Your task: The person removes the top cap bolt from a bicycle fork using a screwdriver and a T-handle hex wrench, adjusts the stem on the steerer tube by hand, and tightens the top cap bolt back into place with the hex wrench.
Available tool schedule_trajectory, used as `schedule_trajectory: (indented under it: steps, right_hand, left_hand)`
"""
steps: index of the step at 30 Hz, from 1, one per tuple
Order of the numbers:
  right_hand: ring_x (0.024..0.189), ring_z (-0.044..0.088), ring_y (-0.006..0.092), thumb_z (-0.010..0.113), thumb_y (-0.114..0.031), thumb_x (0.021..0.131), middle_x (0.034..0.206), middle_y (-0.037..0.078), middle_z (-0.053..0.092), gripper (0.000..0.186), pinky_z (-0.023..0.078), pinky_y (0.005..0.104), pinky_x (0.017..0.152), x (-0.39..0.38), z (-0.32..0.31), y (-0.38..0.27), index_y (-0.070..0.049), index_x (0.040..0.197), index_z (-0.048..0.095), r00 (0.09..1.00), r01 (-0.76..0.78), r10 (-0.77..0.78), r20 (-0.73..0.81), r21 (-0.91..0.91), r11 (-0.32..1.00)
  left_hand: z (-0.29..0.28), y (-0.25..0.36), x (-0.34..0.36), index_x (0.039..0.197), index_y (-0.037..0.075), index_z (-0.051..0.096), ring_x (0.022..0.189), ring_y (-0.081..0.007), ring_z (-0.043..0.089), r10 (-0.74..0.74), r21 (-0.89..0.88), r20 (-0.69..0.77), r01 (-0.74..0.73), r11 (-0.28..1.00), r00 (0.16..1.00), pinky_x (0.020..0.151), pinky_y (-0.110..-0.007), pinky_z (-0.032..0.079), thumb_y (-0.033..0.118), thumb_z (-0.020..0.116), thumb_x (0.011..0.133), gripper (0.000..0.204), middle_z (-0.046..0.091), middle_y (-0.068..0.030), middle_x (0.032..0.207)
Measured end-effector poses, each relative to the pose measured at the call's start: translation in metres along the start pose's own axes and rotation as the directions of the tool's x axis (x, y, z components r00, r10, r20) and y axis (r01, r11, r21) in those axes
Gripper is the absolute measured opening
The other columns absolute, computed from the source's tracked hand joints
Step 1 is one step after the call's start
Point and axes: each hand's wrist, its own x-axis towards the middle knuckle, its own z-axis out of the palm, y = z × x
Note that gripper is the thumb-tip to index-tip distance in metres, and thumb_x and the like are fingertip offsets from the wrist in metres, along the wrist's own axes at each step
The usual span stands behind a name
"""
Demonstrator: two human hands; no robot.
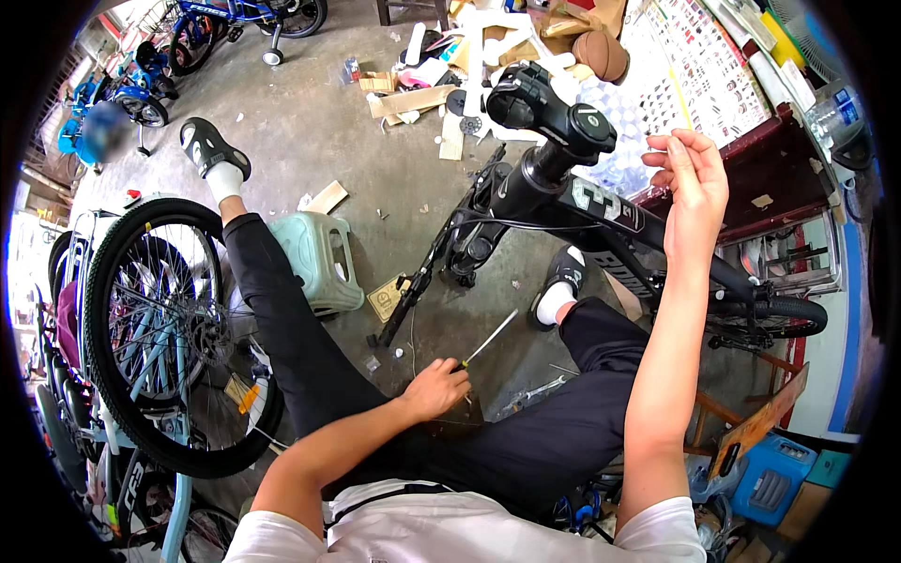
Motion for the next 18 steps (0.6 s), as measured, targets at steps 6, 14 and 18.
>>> schedule_trajectory:
  steps: [6,14,18]
  right_hand:
    - [0.082,0.069,0.0143,0.060,-0.011,0.101,0.096,0.010,0.074,0.014,0.047,0.0252,0.071,-0.003,-0.010,0.012,-0.002,0.112,0.062,0.993,-0.084,0.090,0.078,-0.077,0.993]
    - [0.073,0.071,0.0214,0.055,-0.010,0.100,0.078,0.010,0.072,0.011,0.053,0.0347,0.070,-0.005,-0.014,0.022,-0.005,0.109,0.057,0.953,-0.011,0.206,0.222,-0.653,0.757]
    - [0.076,0.070,0.0271,0.057,-0.012,0.098,0.080,0.011,0.071,0.010,0.052,0.0386,0.073,-0.014,-0.036,0.025,-0.005,0.106,0.058,0.972,0.139,0.087,0.218,-0.832,0.538]
  left_hand:
    - [0.062,-0.059,0.029,0.107,0.017,0.075,0.115,-0.0218,0.053,-0.061,0.283,0.516,-0.103,0.953,0.855,0.093,-0.037,0.039,0.025,0.052,0.097,0.027,0.069,0.0025,0.112]
    - [-0.021,-0.035,0.060,0.131,0.012,0.060,0.126,-0.0318,0.053,-0.092,-0.005,-0.083,0.092,0.996,0.992,0.103,-0.048,0.042,0.023,0.075,0.082,0.053,0.059,-0.0093,0.135]
    - [-0.143,-0.001,0.095,0.122,0.001,0.060,0.108,-0.0365,0.060,-0.292,-0.154,-0.678,0.258,0.954,0.675,0.092,-0.046,0.047,0.014,0.080,0.079,0.050,0.063,-0.0174,0.114]
